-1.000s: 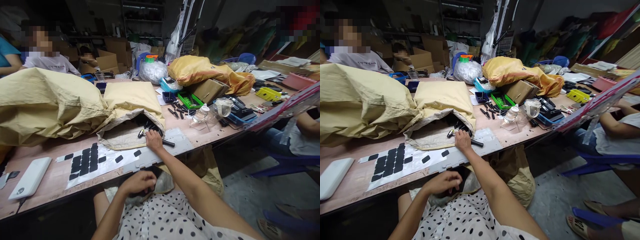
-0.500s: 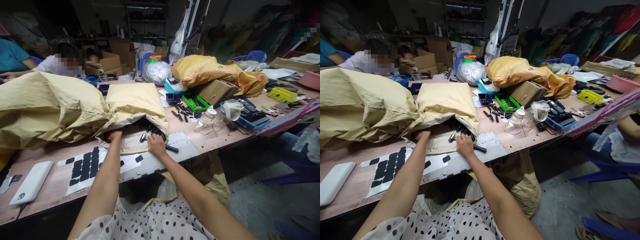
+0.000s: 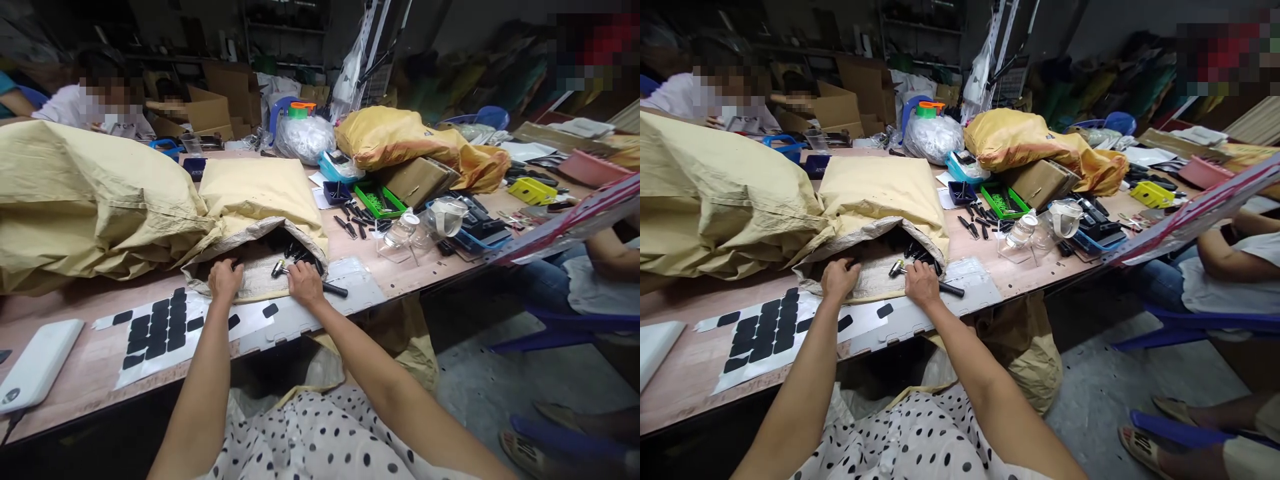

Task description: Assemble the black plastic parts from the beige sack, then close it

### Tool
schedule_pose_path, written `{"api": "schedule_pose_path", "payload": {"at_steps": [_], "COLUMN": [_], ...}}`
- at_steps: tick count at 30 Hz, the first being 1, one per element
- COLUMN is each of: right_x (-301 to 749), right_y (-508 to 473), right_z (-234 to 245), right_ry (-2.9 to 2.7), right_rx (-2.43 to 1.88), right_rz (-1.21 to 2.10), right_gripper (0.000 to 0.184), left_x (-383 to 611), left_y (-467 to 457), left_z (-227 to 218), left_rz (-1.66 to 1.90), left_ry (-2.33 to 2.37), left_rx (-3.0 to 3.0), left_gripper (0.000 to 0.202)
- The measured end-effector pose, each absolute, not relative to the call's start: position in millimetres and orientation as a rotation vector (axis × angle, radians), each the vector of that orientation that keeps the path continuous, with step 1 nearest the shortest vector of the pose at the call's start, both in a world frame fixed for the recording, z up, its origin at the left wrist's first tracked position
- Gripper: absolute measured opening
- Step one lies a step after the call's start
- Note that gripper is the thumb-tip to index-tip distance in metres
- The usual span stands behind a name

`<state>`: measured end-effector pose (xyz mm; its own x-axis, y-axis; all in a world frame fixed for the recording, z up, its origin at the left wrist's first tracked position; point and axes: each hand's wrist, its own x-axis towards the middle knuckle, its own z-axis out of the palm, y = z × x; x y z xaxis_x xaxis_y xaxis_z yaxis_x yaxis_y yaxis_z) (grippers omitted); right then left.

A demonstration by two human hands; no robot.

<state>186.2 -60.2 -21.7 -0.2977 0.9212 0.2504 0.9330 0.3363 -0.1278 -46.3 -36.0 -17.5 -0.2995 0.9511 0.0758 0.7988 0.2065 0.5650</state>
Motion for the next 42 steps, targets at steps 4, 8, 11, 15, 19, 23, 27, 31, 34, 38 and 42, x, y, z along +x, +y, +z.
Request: {"api": "schedule_pose_path", "payload": {"at_steps": [4, 8, 11, 15, 19, 23, 27, 31, 34, 38, 42], "right_x": [186, 187, 188, 191, 193, 189, 184, 182, 183, 179, 174], "right_y": [-60, -59, -59, -67, -81, -92, -98, -101, -101, -105, -112], "right_z": [-21, -17, -10, -4, -3, 1, 8, 11, 13, 16, 14], "right_ry": [-2.319, -2.329, -2.342, -2.261, -2.125, -2.080, -2.097, -2.175, -2.185, -2.196, -2.295], "right_rx": [-1.653, -1.660, -1.689, -1.668, -1.561, -1.530, -1.533, -1.630, -1.644, -1.556, -1.522], "right_rz": [-0.056, -0.032, 0.041, 0.143, 0.292, 0.384, 0.351, 0.343, 0.317, 0.281, 0.319], "right_gripper": [0.023, 0.024, 0.026, 0.028, 0.031, 0.029, 0.029, 0.026, 0.026, 0.027, 0.025], "left_x": [-19, 0, 2, 2, 6, 9, 12, 14, 14, 15, 14], "left_y": [-84, -110, -110, -106, -105, -106, -106, -106, -106, -106, -106], "left_z": [-21, -32, -36, -35, -34, -30, -25, -22, -20, -20, -21], "left_rz": [0.787, 0.854, 0.905, 0.926, 0.935, 0.920, 0.902, 0.892, 0.882, 0.886, 0.862], "left_ry": [1.933, 1.818, 1.821, 1.829, 1.873, 1.889, 1.914, 1.925, 1.928, 1.916, 1.938], "left_rx": [1.887, 1.976, 1.953, 1.887, 1.835, 1.804, 1.758, 1.736, 1.730, 1.734, 1.732], "left_gripper": [0.030, 0.019, 0.014, 0.012, 0.011, 0.006, 0.005, 0.005, 0.005, 0.005, 0.004]}}
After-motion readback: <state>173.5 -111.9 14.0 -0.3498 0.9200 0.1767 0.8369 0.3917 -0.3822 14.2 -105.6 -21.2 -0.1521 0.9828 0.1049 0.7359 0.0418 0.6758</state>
